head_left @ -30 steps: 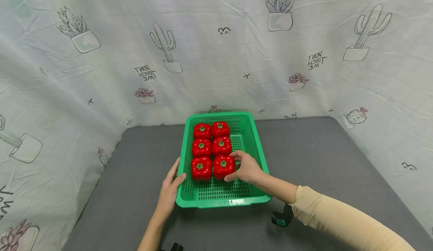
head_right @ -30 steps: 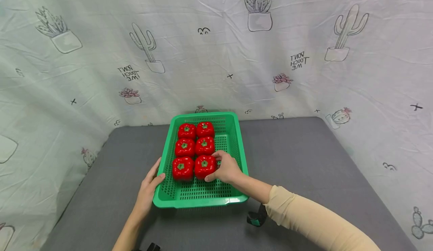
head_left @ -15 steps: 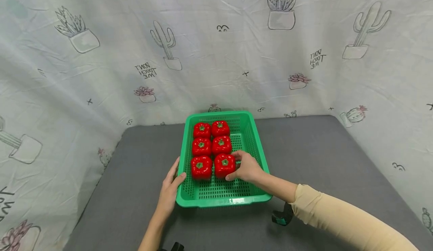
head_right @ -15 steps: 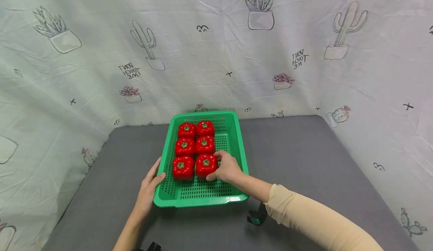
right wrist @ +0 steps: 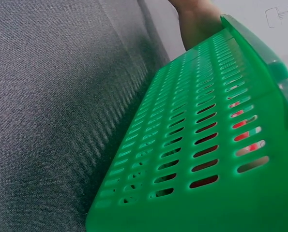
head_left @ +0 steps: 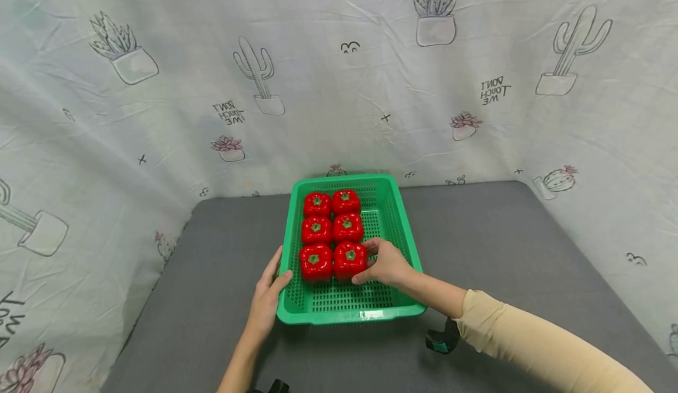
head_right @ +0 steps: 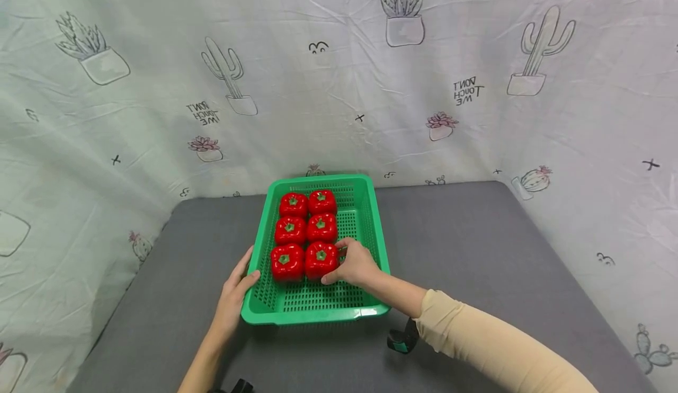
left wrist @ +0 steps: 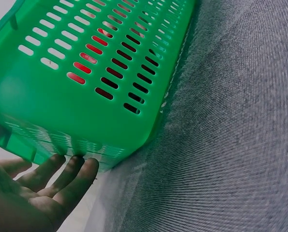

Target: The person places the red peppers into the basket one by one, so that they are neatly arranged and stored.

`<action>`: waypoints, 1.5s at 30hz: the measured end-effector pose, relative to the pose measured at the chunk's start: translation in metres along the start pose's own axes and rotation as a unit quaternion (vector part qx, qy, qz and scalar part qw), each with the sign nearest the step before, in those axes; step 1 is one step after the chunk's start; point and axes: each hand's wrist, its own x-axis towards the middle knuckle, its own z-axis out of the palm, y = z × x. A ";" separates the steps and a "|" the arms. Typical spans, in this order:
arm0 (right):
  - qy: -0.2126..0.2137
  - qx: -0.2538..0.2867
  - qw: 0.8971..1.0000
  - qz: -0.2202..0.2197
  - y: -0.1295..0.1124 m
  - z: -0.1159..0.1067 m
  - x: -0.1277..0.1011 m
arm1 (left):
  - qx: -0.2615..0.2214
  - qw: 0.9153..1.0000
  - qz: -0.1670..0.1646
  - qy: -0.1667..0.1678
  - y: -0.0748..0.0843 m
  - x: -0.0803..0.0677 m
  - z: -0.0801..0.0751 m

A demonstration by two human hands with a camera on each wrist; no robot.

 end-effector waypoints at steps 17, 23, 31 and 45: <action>-0.007 0.002 1.000 -0.016 -0.002 -0.001 0.000 | -0.006 1.000 -0.010 0.012 -0.002 0.000 0.000; -0.010 -0.004 1.000 -0.017 -0.002 0.000 0.001 | -0.007 1.000 -0.012 0.009 -0.002 0.000 -0.001; -0.007 -0.001 1.000 -0.014 -0.001 0.000 0.000 | -0.001 1.000 -0.008 0.006 -0.002 0.001 0.000; -0.011 0.000 1.000 -0.025 0.002 0.000 0.000 | 0.002 1.000 -0.001 0.005 -0.003 0.001 0.000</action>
